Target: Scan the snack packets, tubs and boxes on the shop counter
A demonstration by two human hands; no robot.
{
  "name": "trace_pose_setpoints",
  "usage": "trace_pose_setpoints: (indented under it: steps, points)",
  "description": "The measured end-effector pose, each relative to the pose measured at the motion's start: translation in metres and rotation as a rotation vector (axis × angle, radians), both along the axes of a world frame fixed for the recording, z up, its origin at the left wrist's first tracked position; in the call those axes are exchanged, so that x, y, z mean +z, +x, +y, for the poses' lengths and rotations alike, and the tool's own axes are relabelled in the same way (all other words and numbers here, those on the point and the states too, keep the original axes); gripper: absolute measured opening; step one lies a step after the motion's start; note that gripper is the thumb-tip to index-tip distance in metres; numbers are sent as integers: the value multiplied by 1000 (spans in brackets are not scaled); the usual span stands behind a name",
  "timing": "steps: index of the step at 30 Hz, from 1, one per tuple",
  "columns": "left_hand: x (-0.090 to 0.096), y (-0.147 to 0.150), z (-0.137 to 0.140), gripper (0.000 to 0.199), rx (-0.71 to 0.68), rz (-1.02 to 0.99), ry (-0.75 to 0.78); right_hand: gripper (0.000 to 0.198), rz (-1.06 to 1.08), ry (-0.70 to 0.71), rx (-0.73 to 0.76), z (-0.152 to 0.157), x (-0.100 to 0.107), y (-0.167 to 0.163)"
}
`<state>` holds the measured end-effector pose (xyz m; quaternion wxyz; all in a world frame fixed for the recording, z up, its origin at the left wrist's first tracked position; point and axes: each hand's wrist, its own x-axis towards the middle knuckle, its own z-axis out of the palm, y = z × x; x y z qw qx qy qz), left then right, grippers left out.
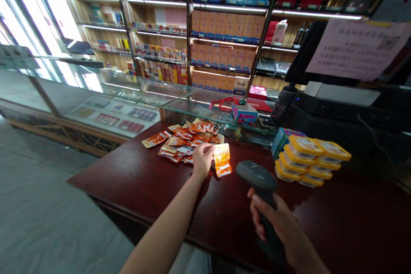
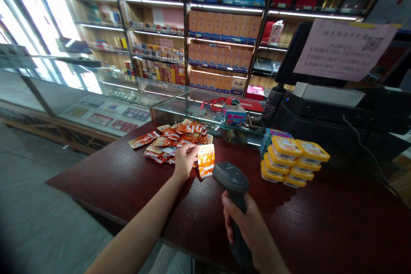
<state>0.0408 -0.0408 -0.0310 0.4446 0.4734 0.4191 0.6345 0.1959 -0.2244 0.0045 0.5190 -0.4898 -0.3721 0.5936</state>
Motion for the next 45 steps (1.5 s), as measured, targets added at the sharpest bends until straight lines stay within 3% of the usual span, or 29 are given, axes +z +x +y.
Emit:
trace_pose_setpoints:
  steps: [14, 22, 34, 39, 45]
  points:
    - [10, 4, -7, 22, 26, 73, -62, 45, 3, 26, 17, 8, -2, 9]
    - [7, 4, -6, 12, 121, 302, 170, 45, 0, 32, 37, 12, 5, 4]
    - [4, 6, -7, 15, 95, 240, 253, 42, -41, -1, 34, 17, 16, 0]
    - [0, 7, -3, 19, 46, 142, 183, 41, -29, 32, 57, 20, 9, 12]
    - [-11, 15, 1, 21, -57, 105, 58, 31, 234, 90, 125, 18, -8, 57]
